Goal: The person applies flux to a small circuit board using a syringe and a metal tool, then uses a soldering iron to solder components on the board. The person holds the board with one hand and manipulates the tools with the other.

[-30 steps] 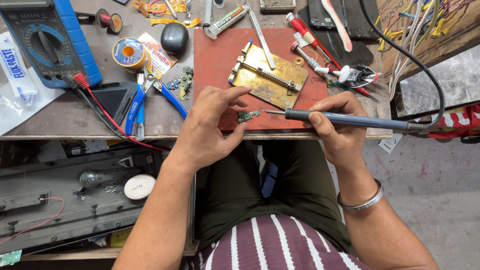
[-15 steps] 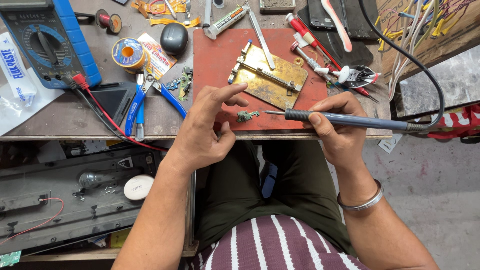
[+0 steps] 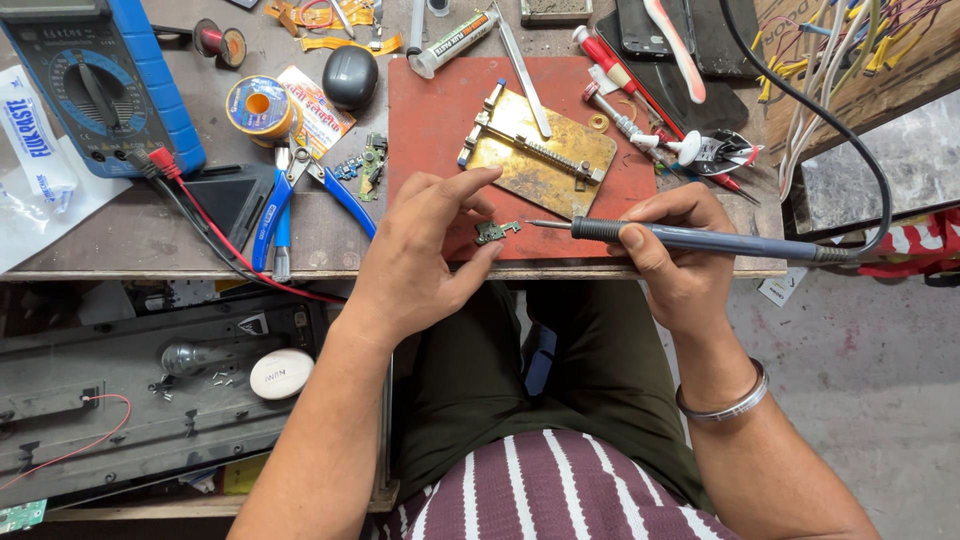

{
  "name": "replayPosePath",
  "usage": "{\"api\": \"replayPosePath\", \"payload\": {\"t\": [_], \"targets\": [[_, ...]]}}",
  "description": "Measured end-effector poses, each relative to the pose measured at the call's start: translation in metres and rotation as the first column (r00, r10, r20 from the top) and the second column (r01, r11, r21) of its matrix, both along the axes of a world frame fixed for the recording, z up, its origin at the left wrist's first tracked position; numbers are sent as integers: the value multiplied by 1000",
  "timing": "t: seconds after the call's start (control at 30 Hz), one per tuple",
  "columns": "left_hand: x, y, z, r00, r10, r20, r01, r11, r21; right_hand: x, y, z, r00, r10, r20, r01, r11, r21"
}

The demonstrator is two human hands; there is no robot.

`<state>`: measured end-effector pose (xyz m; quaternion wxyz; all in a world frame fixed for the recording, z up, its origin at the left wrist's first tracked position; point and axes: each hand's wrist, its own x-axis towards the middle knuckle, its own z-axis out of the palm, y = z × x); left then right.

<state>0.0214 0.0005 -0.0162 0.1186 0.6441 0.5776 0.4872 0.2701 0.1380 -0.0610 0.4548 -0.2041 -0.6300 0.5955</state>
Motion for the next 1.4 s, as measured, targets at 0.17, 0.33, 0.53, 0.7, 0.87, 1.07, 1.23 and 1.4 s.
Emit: {"api": "replayPosePath", "payload": {"t": [0.17, 0.33, 0.53, 0.7, 0.87, 1.07, 1.23, 1.4], "targets": [[0, 2, -2, 998, 30, -63, -29, 1000, 8, 0, 0, -2, 1000, -8, 8, 7, 1000, 11], [2, 3, -5, 998, 50, -40, -51, 999, -11, 1, 1, -2, 1000, -2, 26, 2, 1000, 15], [4, 3, -7, 998, 57, -24, -57, 998, -14, 3, 1, 0, 996, -9, 92, 4, 998, 61], [4, 3, -7, 999, 41, -34, -41, 999, -4, 3, 0, 2, 997, -46, 62, 43, 998, 36], [4, 4, -8, 997, 51, -65, -50, 998, 29, 3, 0, 3, 999, -21, 39, 19, 999, 49], [5, 4, -9, 998, 56, 22, -56, 998, -29, 1, 1, 4, 997, 11, 79, -17, 997, 74], [5, 4, -10, 996, 54, 72, -50, 997, -55, 1, 0, 1, 991, -39, 127, 29, 996, 80], [5, 4, -10, 997, 61, 37, -60, 998, -14, 3, 3, -3, 993, -28, 112, 18, 996, 84]]}}
